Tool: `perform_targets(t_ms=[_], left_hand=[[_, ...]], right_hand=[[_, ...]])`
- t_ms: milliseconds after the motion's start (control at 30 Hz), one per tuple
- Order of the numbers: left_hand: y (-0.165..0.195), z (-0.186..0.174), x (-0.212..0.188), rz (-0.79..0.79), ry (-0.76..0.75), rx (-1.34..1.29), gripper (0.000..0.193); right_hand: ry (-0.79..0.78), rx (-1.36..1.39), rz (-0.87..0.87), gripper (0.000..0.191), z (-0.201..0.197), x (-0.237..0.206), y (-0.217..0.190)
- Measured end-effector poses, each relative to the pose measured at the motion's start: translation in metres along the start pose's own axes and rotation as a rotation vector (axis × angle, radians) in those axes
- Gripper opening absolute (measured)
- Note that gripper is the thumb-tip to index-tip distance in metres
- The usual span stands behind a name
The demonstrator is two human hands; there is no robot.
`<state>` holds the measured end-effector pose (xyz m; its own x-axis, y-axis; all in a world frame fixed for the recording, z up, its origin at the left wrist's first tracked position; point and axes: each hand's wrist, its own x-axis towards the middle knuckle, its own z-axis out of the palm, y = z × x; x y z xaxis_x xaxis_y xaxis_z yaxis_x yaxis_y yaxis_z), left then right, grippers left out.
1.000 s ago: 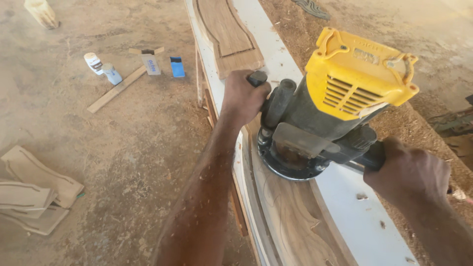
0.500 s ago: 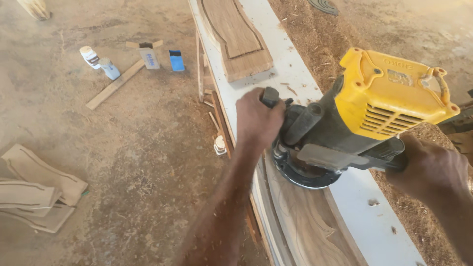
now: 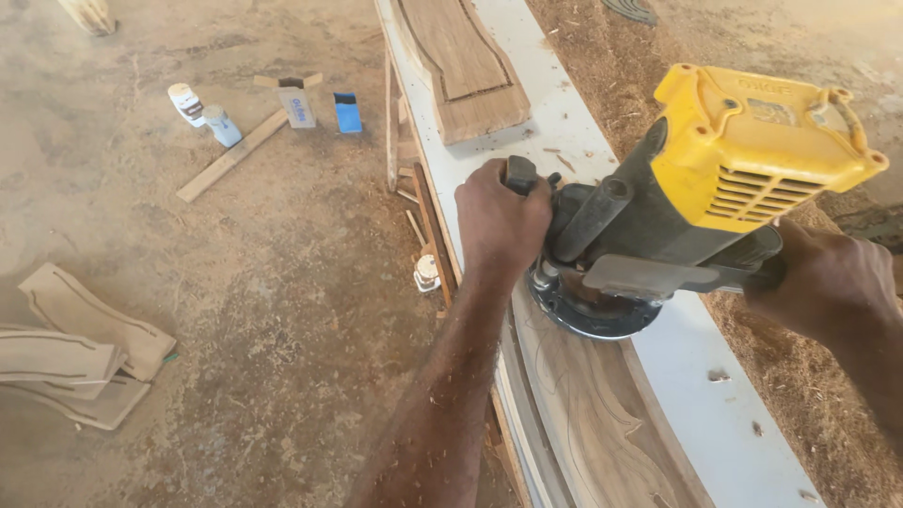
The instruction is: The person uses a yellow electric router to carve a decorative profile along the edge of a wooden panel. They guide the tool steadily along the curved edge, removing material and producing wood shavings.
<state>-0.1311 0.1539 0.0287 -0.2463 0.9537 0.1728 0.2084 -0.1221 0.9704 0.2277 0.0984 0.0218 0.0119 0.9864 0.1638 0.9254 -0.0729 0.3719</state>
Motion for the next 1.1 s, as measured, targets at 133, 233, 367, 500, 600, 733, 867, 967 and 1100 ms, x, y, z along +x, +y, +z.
perform_targets(t_ms=[133, 233, 367, 500, 600, 733, 867, 967, 1100], left_hand=[[0.004, 0.0, 0.0, -0.028, -0.023, -0.011, 0.019], [0.007, -0.001, 0.001, -0.081, -0.052, -0.023, 0.02], [0.008, -0.002, 0.0, -0.06, -0.035, -0.011, 0.021], [0.009, -0.002, 0.002, -0.047, -0.04, -0.003, 0.021], [0.008, -0.003, 0.002, -0.059, -0.046, -0.017, 0.021], [0.008, -0.004, 0.003, -0.021, -0.046, -0.033, 0.021], [0.006, -0.005, 0.006, 0.0, -0.05, -0.029, 0.022], [0.003, -0.005, 0.008, -0.003, -0.077, -0.037, 0.023], [0.002, -0.005, 0.01, 0.043, -0.073, -0.048, 0.024]], right_hand=[[-0.016, 0.018, 0.02, 0.035, -0.002, 0.0, -0.001], [-0.058, 0.017, 0.063, 0.038, -0.006, 0.005, -0.005], [-0.04, 0.008, 0.076, 0.037, -0.007, 0.004, -0.006], [-0.034, 0.039, 0.088, 0.036, -0.01, -0.002, -0.008], [-0.051, 0.002, 0.095, 0.037, -0.014, -0.006, -0.014], [-0.119, 0.009, 0.137, 0.033, -0.02, -0.009, -0.017], [-0.112, -0.033, 0.132, 0.03, -0.018, -0.012, -0.015], [-0.105, -0.081, 0.145, 0.047, -0.014, -0.015, -0.014], [0.017, -0.059, 0.097, 0.051, -0.016, -0.026, -0.014]])
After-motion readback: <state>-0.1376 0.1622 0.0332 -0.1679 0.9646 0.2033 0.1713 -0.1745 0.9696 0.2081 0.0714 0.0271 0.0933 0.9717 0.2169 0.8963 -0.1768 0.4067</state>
